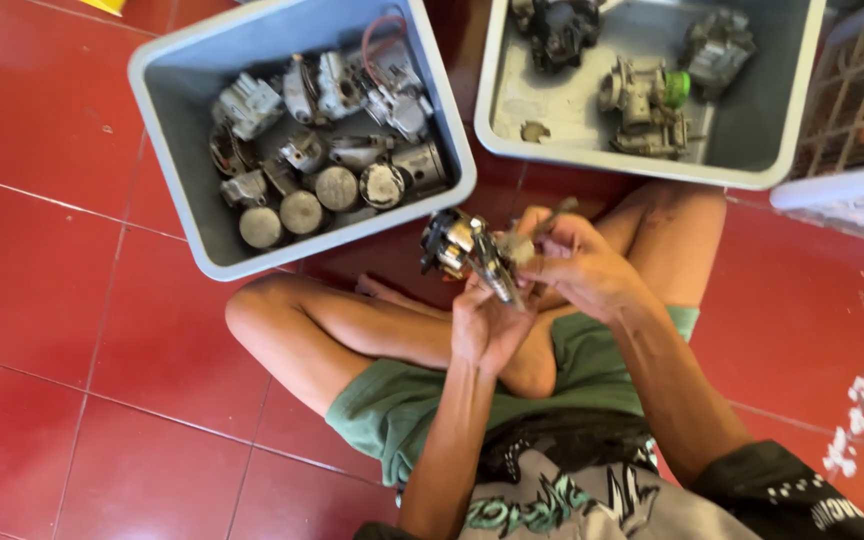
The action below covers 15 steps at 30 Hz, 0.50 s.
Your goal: Cleaning and assembling motorcycle carburetor components using a brush and a multi-tool while sitting on the floor.
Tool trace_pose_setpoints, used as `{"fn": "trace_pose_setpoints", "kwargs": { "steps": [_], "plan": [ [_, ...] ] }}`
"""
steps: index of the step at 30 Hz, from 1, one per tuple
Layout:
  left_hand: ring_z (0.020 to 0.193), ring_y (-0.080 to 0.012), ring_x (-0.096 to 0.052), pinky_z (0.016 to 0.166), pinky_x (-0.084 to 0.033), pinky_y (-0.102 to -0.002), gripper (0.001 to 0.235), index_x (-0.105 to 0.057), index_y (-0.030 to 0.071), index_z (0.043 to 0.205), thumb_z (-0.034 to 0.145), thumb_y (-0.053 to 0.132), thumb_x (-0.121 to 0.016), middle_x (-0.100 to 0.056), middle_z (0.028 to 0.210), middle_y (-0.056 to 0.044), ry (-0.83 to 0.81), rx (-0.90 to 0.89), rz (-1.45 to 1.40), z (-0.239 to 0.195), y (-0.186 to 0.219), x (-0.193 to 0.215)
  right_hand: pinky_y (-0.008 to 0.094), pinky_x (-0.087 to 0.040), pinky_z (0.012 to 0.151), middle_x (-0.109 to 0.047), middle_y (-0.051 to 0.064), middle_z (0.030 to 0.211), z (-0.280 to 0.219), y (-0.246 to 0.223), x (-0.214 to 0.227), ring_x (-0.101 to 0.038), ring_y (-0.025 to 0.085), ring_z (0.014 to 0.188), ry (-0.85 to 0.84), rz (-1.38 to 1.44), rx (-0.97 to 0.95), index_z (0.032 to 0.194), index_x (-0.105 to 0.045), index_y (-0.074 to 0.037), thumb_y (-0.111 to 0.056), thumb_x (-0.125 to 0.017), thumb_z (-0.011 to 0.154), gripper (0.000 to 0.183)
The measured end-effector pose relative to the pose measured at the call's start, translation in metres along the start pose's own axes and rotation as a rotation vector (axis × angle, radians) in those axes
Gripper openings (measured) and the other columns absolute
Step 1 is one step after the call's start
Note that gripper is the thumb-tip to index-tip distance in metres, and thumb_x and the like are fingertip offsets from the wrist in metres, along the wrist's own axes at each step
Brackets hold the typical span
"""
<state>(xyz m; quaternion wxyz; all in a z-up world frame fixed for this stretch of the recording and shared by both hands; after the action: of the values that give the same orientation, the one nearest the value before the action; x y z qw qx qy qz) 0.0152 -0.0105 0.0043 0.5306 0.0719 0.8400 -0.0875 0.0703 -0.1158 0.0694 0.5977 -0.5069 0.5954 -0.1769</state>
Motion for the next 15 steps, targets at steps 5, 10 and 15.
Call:
{"fn": "trace_pose_setpoints", "kwargs": {
  "steps": [5,10,15],
  "plan": [
    [0.085,-0.0264,-0.064,0.094,-0.044,-0.046,0.011,-0.076,0.017,0.096,0.091,0.018,-0.066,-0.073,0.088,-0.008,0.01,0.042,0.006,0.005,0.001,0.002,0.024,-0.057,0.057,-0.057,0.01,0.103,0.008,0.02,0.016,-0.058,0.014,0.077,0.144,-0.17,-0.014,0.134,-0.045,-0.009,0.012,-0.076,0.078,0.067],
    [0.088,-0.0247,-0.06,0.101,-0.04,-0.049,0.01,-0.074,0.022,0.1,0.094,0.025,-0.067,-0.072,0.093,-0.002,0.098,0.066,0.033,0.016,-0.007,0.034,0.022,-0.054,0.052,-0.059,0.006,0.101,0.008,0.023,0.016,-0.057,0.013,0.079,0.133,-0.151,-0.17,0.121,-0.057,-0.007,-0.001,-0.078,0.081,0.046],
    [0.1,-0.018,-0.059,0.106,-0.037,-0.049,0.012,-0.073,0.022,0.105,0.097,0.029,-0.066,-0.071,0.102,0.005,0.163,0.045,0.006,0.024,-0.01,0.023,0.02,-0.054,0.065,-0.064,0.004,0.116,0.009,0.032,0.023,-0.058,0.009,0.092,0.087,-0.26,-0.074,0.139,-0.055,-0.009,-0.014,-0.073,0.087,0.055]
  ]
}}
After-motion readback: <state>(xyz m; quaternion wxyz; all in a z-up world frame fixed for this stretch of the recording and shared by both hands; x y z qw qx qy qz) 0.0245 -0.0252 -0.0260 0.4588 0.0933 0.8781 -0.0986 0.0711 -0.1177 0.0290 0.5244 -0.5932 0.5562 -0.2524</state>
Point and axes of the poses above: each hand's wrist, its own z-axis towards the middle knuckle, its own x-axis out of the back of the hand, y = z × x, the point moved 2 cm from there along z, towards the middle knuckle
